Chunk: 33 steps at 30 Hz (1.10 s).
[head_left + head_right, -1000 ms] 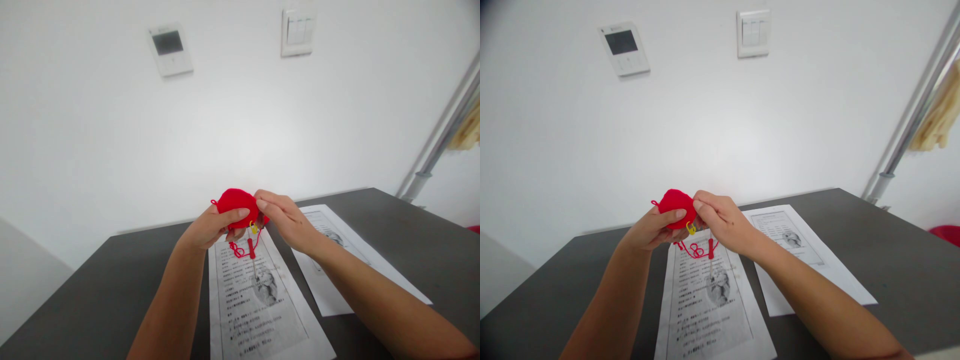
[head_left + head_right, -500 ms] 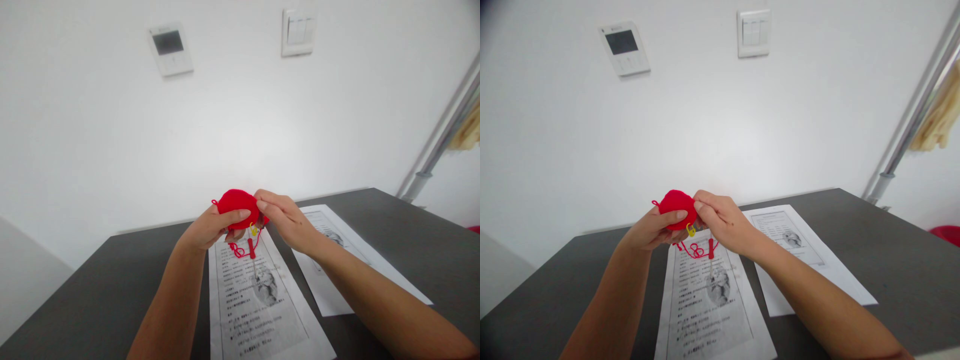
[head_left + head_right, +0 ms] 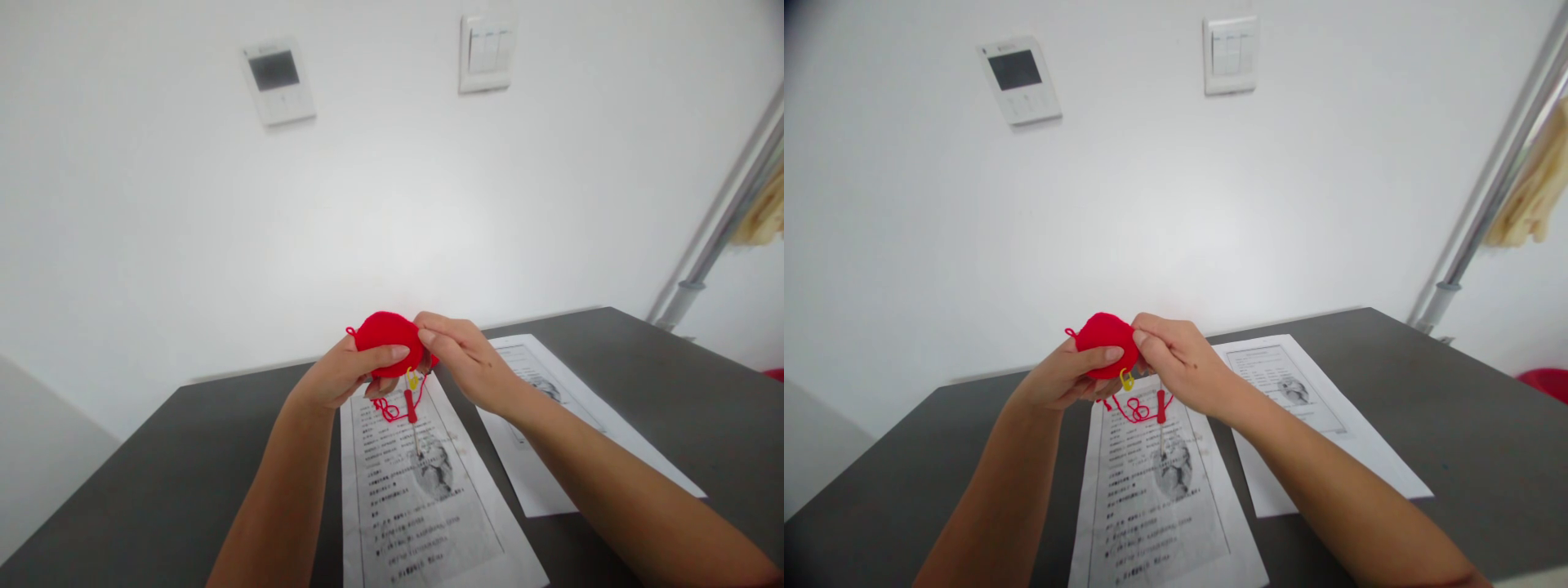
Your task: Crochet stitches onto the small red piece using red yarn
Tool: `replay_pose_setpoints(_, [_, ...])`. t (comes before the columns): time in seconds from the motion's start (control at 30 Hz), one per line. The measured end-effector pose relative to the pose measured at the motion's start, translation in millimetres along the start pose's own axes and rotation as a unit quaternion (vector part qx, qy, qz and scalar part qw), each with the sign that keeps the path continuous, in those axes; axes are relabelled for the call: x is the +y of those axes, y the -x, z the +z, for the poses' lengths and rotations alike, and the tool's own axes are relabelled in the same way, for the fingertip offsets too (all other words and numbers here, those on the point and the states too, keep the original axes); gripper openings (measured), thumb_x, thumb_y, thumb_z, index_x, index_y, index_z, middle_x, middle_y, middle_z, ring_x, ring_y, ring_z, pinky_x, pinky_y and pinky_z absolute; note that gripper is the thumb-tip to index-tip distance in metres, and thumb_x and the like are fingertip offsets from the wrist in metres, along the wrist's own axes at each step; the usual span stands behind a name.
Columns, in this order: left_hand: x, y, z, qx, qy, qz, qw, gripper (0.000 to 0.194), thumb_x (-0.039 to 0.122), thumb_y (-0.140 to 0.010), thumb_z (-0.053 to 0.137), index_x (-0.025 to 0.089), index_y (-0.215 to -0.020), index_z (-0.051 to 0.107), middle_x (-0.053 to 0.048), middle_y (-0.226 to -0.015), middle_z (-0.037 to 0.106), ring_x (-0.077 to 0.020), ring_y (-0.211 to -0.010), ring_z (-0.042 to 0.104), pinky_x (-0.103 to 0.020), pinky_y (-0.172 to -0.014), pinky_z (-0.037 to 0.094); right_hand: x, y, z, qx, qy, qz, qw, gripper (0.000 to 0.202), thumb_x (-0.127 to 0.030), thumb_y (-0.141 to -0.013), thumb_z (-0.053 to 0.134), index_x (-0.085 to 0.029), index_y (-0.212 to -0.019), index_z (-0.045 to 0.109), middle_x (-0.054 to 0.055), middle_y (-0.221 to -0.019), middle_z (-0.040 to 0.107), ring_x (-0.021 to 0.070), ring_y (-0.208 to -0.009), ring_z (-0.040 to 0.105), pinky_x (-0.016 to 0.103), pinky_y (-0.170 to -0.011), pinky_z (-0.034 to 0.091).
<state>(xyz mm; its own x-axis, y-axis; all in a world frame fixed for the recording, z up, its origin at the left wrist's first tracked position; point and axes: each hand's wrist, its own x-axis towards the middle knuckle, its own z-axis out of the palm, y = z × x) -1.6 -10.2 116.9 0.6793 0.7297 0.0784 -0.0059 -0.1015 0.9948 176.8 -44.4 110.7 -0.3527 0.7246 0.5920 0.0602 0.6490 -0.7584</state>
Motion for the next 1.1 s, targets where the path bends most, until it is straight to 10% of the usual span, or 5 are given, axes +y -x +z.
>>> replay_pose_setpoints(1.1, [1.7,1.8,-0.8,-0.016,-0.026,-0.005,1.0,0.039,0.039,-0.075,0.068,0.016,-0.049,0.05,0.004,-0.039,0.044,-0.0055,-0.036,0.037,-0.019,-0.036,0.026,0.6,0.5,0.5,-0.006,0.011,-0.01,1.0,0.029,-0.024,-0.094,0.038,-0.02,-0.065,0.04,-0.005,-0.062,0.04,0.0099,-0.056,0.037,0.025,-0.053,0.03])
